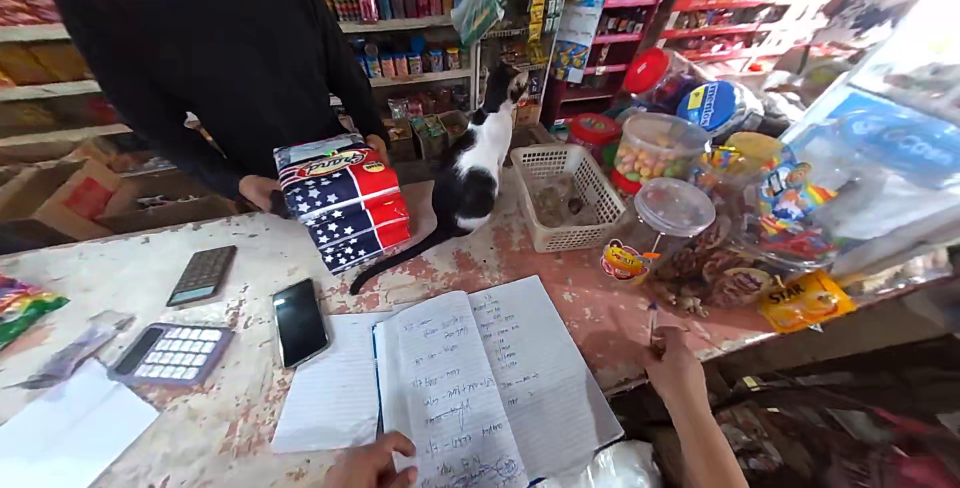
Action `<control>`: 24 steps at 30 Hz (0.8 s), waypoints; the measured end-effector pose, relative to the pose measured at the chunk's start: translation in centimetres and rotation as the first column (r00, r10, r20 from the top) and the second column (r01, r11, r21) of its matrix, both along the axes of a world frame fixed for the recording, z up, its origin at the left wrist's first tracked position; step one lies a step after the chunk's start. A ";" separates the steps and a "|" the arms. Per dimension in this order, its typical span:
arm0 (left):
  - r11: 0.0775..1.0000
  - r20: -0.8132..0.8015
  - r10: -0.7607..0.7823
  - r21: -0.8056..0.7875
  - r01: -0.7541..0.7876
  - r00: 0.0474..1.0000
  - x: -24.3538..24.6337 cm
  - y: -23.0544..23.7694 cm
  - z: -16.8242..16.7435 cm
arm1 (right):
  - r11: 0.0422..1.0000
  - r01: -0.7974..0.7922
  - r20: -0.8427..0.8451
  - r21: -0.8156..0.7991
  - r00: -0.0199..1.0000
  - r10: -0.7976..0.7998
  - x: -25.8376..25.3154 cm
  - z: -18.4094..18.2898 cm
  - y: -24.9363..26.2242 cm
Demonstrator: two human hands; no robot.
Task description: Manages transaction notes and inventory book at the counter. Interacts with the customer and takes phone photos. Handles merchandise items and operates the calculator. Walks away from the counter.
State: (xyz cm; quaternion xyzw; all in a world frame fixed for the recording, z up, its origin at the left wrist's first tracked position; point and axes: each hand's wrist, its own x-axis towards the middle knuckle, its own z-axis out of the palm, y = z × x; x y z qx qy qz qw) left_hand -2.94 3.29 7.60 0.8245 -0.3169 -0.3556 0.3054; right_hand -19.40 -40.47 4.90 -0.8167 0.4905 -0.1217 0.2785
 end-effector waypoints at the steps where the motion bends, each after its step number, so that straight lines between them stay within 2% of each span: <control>1: 0.996 0.068 0.037 -0.084 -0.032 0.997 1.2 0.0 1.3 | 0.998 0.040 0.182 0.048 0.982 -0.048 -0.6 -0.5 0.2; 2: 0.982 0.131 0.081 -0.182 -0.056 0.988 2.5 -0.1 2.8 | 0.984 0.078 0.386 0.159 0.912 -0.135 -0.9 -1.0 0.5; 3: 0.959 0.191 0.128 -0.275 -0.073 0.973 3.7 -0.4 4.3 | 0.941 0.089 0.554 0.327 0.789 -0.267 -0.8 -1.0 1.3; 4: 0.931 0.251 0.169 -0.359 -0.070 0.953 4.6 -0.9 5.6 | 0.864 0.071 0.645 0.498 0.635 -0.424 -0.6 -0.7 2.3; 5: 0.895 0.318 0.197 -0.445 -0.037 0.927 5.3 -1.5 6.7 | 0.775 0.040 0.653 0.630 0.512 -0.558 -0.2 -0.3 3.1; 6: 0.850 0.373 0.206 -0.526 0.024 0.905 5.6 -2.4 7.8 | 0.704 0.002 0.627 0.710 0.454 -0.633 0.1 0.0 3.8; 8: 0.750 0.462 0.137 -0.627 0.213 0.876 5.2 -3.7 10.3 | 0.645 -0.061 0.602 0.761 0.437 -0.669 0.5 0.0 5.2; 11: 0.568 0.557 -0.094 -0.651 0.504 0.825 3.0 -4.4 14.6 | 0.617 -0.145 0.609 0.774 0.439 -0.661 0.5 0.1 8.3; 13: 0.475 0.539 -0.270 -0.646 0.598 0.798 1.5 -4.9 15.7 | 0.567 -0.194 0.579 0.801 0.495 -0.648 0.0 0.4 10.8; 14: 0.468 0.519 -0.363 -0.617 0.633 0.774 1.0 -5.5 15.1 | 0.561 -0.236 0.586 0.794 0.540 -0.604 -0.6 0.2 12.1; 16: 0.523 0.484 -0.492 -0.500 0.690 0.723 0.5 -7.8 11.4 | 0.633 -0.362 0.698 0.685 0.576 -0.426 -1.8 -0.9 14.2; 19: 0.749 0.487 -0.488 -0.192 0.634 0.724 -0.4 -11.4 2.7 | 0.760 -0.500 0.803 0.415 0.594 -0.048 -3.8 -2.8 15.9; 20: 0.793 0.496 -0.493 -0.082 0.603 0.715 -0.9 -12.3 0.7 | 0.797 -0.495 0.786 0.346 0.617 0.042 -4.3 -3.0 16.1; 22: 0.813 0.490 -0.521 0.036 0.581 0.698 -2.1 -13.0 -1.7 | 0.883 -0.435 0.743 0.175 0.647 0.171 -5.0 -3.5 16.4; 24: 0.813 0.466 -0.557 0.134 0.567 0.688 -3.3 -12.9 -2.4 | 0.937 -0.318 0.596 -0.144 0.728 0.339 -5.5 -4.3 16.2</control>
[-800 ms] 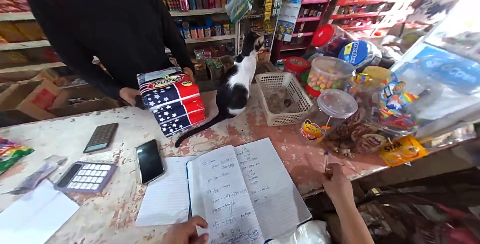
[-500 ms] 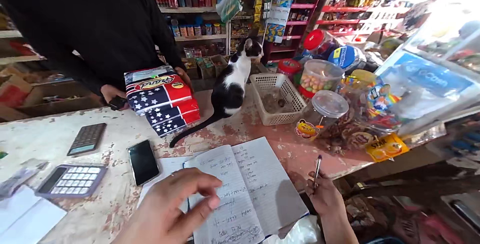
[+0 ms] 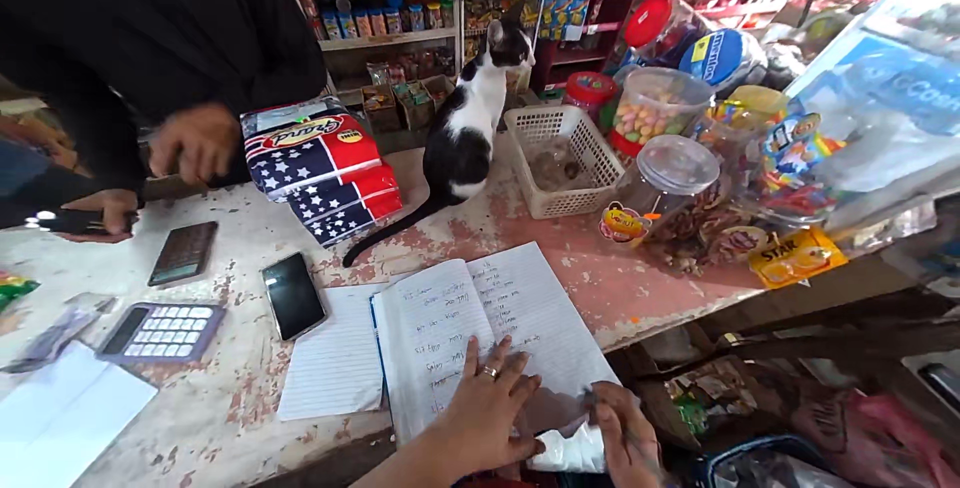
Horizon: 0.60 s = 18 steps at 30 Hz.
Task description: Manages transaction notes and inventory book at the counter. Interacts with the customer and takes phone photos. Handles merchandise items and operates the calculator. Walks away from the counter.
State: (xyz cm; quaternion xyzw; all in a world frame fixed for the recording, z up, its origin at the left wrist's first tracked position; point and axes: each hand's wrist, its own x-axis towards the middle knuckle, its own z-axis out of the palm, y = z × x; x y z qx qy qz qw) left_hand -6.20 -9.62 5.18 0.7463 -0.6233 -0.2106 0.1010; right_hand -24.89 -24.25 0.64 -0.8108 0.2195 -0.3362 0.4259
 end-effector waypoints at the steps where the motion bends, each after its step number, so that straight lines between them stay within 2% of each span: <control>1: 0.999 0.012 0.012 0.045 -0.012 1.000 -0.4 0.2 -0.2 | 0.986 0.041 -0.041 -0.164 0.998 -0.048 0.0 -0.2 -0.1; 3: 0.997 0.045 0.040 0.070 -0.043 0.998 -1.1 1.0 -0.9 | 0.926 0.045 -0.127 -0.375 0.987 -0.100 -0.1 -0.6 -0.2; 6: 0.993 0.122 0.103 -0.079 -0.093 0.987 -1.8 2.5 -2.5 | 0.869 0.059 -0.200 -0.491 0.964 -0.178 -0.1 -1.3 0.7; 9: 0.974 0.161 0.159 -0.188 -0.128 0.974 -2.2 3.6 -3.4 | 0.868 0.077 -0.302 -0.491 0.919 -0.252 -0.1 -1.4 1.8; 12: 0.960 0.187 0.219 -0.218 -0.177 0.958 -2.1 4.5 -4.0 | 0.875 0.093 -0.384 -0.476 0.873 -0.302 0.1 -1.4 2.3; 15: 0.947 0.211 0.272 -0.235 -0.221 0.939 -1.4 5.9 -4.5 | 0.879 0.079 -0.400 -0.470 0.869 -0.292 0.4 -1.1 2.4; 18: 0.908 0.262 0.362 -0.318 -0.275 0.895 0.3 7.3 -5.6 | 0.889 0.061 -0.417 -0.454 0.867 -0.272 0.7 -0.9 2.1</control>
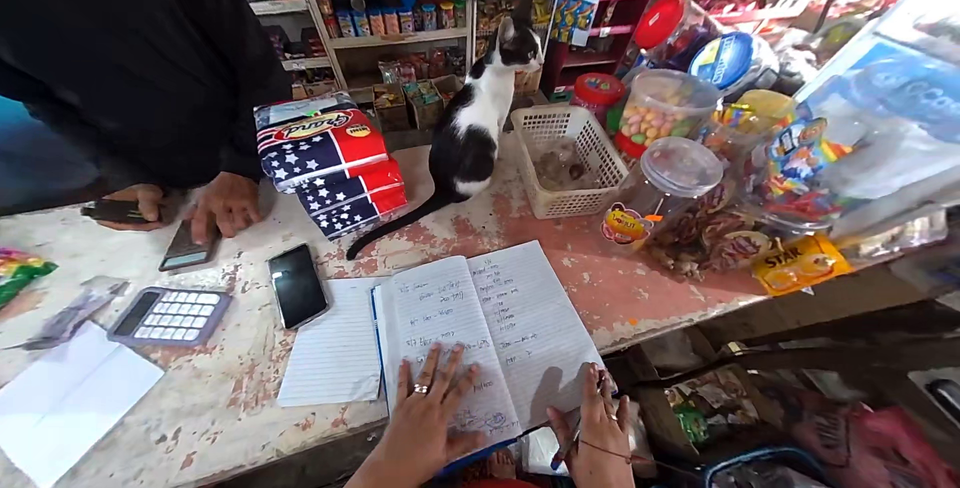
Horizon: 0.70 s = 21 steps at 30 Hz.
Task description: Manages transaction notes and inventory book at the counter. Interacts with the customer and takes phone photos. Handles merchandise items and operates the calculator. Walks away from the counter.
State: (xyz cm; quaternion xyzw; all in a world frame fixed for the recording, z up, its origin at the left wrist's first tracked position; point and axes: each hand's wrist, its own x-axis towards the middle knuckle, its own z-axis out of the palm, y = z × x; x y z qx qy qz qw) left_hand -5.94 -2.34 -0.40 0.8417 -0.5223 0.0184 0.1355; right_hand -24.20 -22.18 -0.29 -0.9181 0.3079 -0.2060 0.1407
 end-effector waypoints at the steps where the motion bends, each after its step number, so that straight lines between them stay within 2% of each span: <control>1: 0.999 0.013 0.046 -0.013 -0.046 0.999 0.8 0.4 -0.2 | 1.000 -0.007 0.003 0.003 1.000 0.007 0.0 -0.1 -0.1; 5: 0.958 -0.071 0.265 0.134 -0.254 0.962 3.9 1.9 1.1 | 0.999 -0.033 0.002 -0.021 0.999 0.033 0.3 -0.3 -0.3; 8: 0.940 -0.119 0.340 0.070 -0.333 0.933 5.4 2.5 1.6 | 0.995 -0.096 0.041 0.028 0.995 0.094 0.6 0.3 -0.3; 10: 0.931 -0.121 0.358 -0.023 -0.364 0.926 5.8 2.7 1.7 | 0.971 -0.204 0.181 0.126 0.967 0.180 1.0 0.3 -0.6; 12: 0.924 -0.141 0.364 -0.074 -0.376 0.921 5.9 2.8 1.6 | 0.900 -0.336 0.394 0.276 0.894 0.213 1.5 0.6 -1.3; 15: 0.921 -0.164 0.360 -0.096 -0.378 0.918 5.8 2.9 1.3 | 0.747 -0.445 0.619 0.494 0.783 0.058 2.6 2.4 -3.6; 18: 0.907 -0.186 0.383 -0.108 -0.406 0.905 5.7 3.2 1.1 | 0.606 -0.325 0.546 0.726 0.808 -0.221 3.3 4.3 -5.6; 21: 0.906 -0.234 0.384 -0.090 -0.413 0.893 5.8 3.5 1.3 | 0.487 -0.296 0.505 0.822 0.774 -0.381 3.1 4.7 -6.4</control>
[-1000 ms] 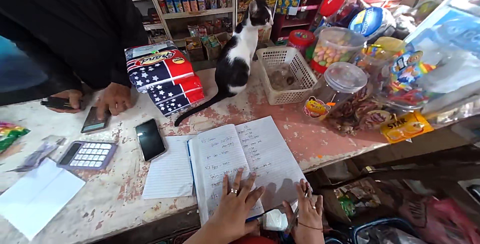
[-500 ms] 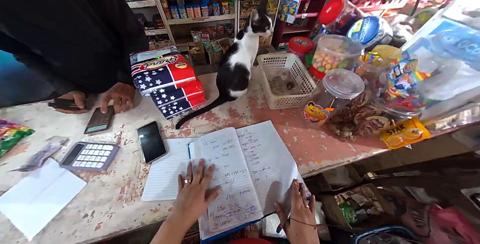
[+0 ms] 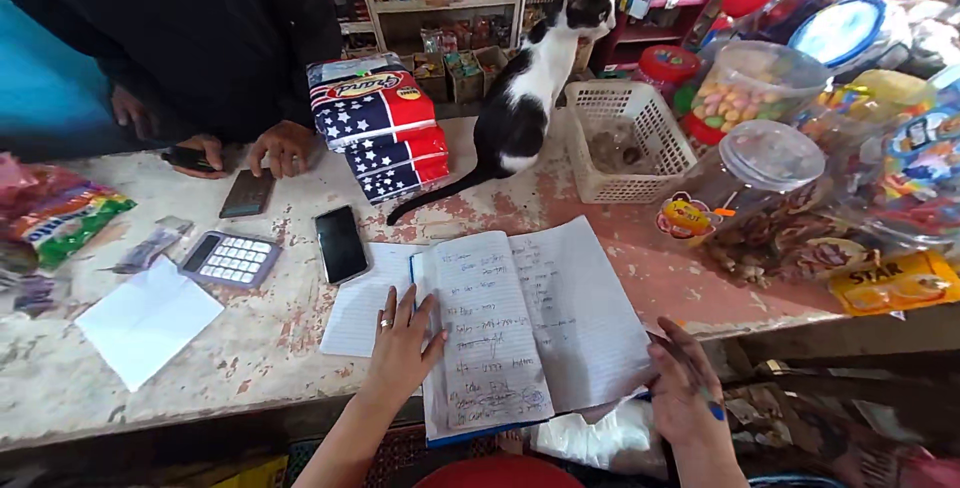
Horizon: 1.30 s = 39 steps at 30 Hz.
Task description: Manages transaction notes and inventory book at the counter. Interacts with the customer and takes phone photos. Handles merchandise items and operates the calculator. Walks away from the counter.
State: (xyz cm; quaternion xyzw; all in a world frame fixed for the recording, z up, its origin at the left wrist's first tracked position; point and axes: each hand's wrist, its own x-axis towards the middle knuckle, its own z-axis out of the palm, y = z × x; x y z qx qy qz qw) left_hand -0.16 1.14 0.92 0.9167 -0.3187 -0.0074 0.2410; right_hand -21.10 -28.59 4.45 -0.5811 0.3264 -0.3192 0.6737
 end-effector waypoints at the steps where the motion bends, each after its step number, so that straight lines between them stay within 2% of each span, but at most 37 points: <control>1: 1.000 -0.021 -0.020 -0.003 0.020 1.000 0.1 0.2 0.0 | 0.999 0.011 0.037 0.048 0.999 -0.012 -0.2 -0.1 -0.1; 5: 0.984 -0.105 -0.169 -0.077 0.162 0.980 -0.5 0.6 0.1 | 0.978 -0.012 0.120 0.210 0.993 -0.014 -0.7 -0.4 0.0; 8: 0.966 -0.127 -0.259 -0.058 0.253 0.958 -1.1 0.8 0.1 | 0.974 0.013 0.109 0.227 0.993 -0.039 -0.7 -1.1 0.9; 11: 0.945 -0.117 -0.326 -0.027 0.325 0.938 -1.4 0.8 -0.3 | 0.993 0.078 0.107 0.093 0.990 -0.088 -0.5 -2.3 1.9; 14: 0.943 -0.131 -0.325 0.023 0.331 0.936 -1.4 0.6 -0.4 | 0.996 0.091 0.098 -0.022 0.991 -0.088 -0.4 -2.9 2.2; 18: 0.941 -0.145 -0.311 0.095 0.326 0.939 -1.4 0.3 -0.2 | 0.991 0.096 0.022 -0.096 0.995 -0.094 -0.3 -3.0 2.4; 22: 0.935 -0.119 -0.315 0.130 0.329 0.942 -1.4 0.0 0.1 | 0.983 0.117 0.021 -0.140 0.993 -0.115 -0.2 -3.4 2.2; 24: 0.932 -0.122 -0.309 0.161 0.326 0.943 -1.5 -0.2 0.3 | 0.959 0.119 0.056 -0.256 0.993 -0.108 -0.4 -3.7 1.9; 25: 0.931 -0.119 -0.308 0.164 0.325 0.944 -1.6 -0.3 0.3 | 0.911 0.097 0.083 -0.402 0.994 -0.069 -0.6 -3.8 1.6; 27: 0.936 -0.113 -0.300 0.159 0.315 0.947 -1.7 -0.4 0.2 | 0.696 0.067 0.089 -0.715 0.996 -0.005 -0.8 -3.5 0.9; 29: 0.940 -0.112 -0.288 0.155 0.303 0.951 -1.8 -0.5 0.4 | 0.470 -0.053 -0.055 -0.881 0.998 0.010 -0.4 -2.5 1.3; 30: 0.943 -0.117 -0.283 0.148 0.298 0.952 -1.9 -0.5 0.6 | 0.415 -0.162 -0.161 -0.895 0.986 0.039 0.1 -2.0 2.3; 32: 0.951 -0.058 -0.285 0.105 0.290 0.957 -2.3 -0.8 0.5 | 0.440 -0.447 -0.395 -0.779 0.895 0.209 1.7 -1.2 4.5; 34: 0.959 0.061 -0.281 0.069 0.276 0.958 -2.6 -1.4 0.6 | 0.486 -0.613 -0.466 -0.623 0.790 0.398 3.5 -1.3 6.0; 36: 0.961 0.118 -0.274 0.078 0.266 0.954 -2.8 -2.0 0.9 | 0.489 -0.640 -0.429 -0.593 0.765 0.480 4.6 -1.8 6.9; 39: 0.962 0.095 -0.266 0.092 0.258 0.959 -3.1 -3.2 1.2 | 0.511 -0.633 -0.392 -0.582 0.769 0.506 4.7 -2.4 7.5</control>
